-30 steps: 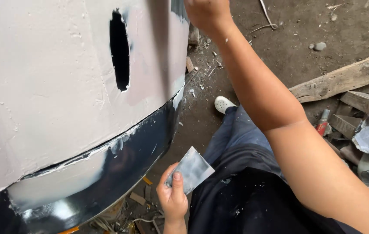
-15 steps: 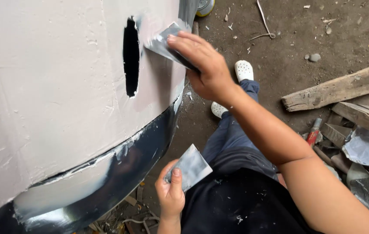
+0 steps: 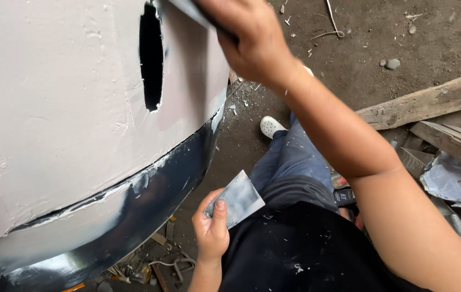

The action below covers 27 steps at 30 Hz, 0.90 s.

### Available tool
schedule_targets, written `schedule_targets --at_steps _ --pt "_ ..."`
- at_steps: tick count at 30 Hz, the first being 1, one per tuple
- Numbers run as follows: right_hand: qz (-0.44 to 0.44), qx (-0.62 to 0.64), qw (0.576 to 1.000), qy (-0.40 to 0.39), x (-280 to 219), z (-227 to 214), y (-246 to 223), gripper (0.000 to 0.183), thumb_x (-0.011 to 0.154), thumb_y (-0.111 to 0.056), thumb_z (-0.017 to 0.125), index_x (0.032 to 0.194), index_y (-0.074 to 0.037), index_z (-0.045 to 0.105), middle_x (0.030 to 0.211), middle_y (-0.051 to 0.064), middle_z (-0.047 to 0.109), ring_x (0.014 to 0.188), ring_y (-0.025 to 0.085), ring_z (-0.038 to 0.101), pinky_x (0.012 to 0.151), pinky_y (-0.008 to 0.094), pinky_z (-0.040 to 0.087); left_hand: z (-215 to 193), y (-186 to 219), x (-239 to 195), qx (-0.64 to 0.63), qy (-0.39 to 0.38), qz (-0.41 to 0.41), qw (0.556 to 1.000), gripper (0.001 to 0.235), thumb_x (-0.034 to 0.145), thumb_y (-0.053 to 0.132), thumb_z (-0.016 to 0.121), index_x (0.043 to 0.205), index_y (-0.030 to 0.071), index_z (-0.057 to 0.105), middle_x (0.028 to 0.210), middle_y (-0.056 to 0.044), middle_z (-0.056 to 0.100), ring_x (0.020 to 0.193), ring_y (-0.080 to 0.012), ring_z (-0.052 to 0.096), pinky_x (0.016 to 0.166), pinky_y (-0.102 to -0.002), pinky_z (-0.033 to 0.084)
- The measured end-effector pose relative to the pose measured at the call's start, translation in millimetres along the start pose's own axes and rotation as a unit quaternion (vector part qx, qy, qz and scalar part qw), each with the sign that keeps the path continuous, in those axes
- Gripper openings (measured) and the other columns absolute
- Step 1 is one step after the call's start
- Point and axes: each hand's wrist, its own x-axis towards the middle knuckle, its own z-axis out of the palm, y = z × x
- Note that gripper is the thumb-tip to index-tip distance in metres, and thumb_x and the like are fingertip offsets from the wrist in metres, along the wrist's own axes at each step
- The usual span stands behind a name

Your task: The person uses a sanding block to smooth a white filler patch on the side of a dark-colored car. They move along the vehicle's body, applying pressure to the sanded area to even out the surface.

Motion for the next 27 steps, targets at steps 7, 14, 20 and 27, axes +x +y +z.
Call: schedule_targets --at_steps 7,14,20,27 --pt "-0.002 0.078 0.992 -0.098 -41.2 -38.0 -19.9 0.047 0.102 0.008 0.064 0.145 -0.011 0.064 0.152 0.011 0.06 0.143 0.038 0.056 0.126 0.048 0.043 7.9 6.8 8.1 0.007 -0.007 -0.009 1.0 0.035 0.106 0.025 0.059 0.117 -0.007 0.069 0.1 -0.009 0.074 0.092 -0.0129 0.067 0.084 -0.027 0.052" --pt "-0.331 -0.09 0.938 -0.046 13.1 -49.9 57.1 0.035 0.108 -0.014 0.075 0.143 -0.015 0.073 0.154 0.012 0.058 0.136 0.043 0.056 0.112 0.05 0.046 13.2 8.0 12.5 0.005 -0.004 -0.013 1.0 0.036 0.106 0.026 0.059 0.117 -0.007 0.069 0.099 -0.009 0.074 0.092 -0.0131 0.067 0.084 -0.027 0.053" --pt "-0.534 -0.134 0.83 -0.091 81.0 -46.5 72.7 0.042 0.093 -0.013 0.074 0.135 -0.016 0.075 0.145 0.012 0.063 0.125 0.034 0.061 0.104 0.044 0.05 17.3 11.2 21.1 0.011 0.015 -0.025 1.0 0.035 0.105 0.024 0.06 0.117 -0.007 0.069 0.101 -0.01 0.074 0.094 -0.0133 0.066 0.085 -0.027 0.052" --pt "-0.551 -0.079 0.825 -0.094 109.5 -40.1 73.7 0.04 0.095 -0.013 0.073 0.135 -0.015 0.076 0.146 0.011 0.06 0.123 0.037 0.06 0.107 0.046 0.048 19.7 20.8 33.2 0.007 0.029 -0.033 0.999 0.033 0.105 0.023 0.059 0.117 -0.007 0.07 0.099 -0.009 0.075 0.092 -0.0132 0.067 0.084 -0.027 0.053"
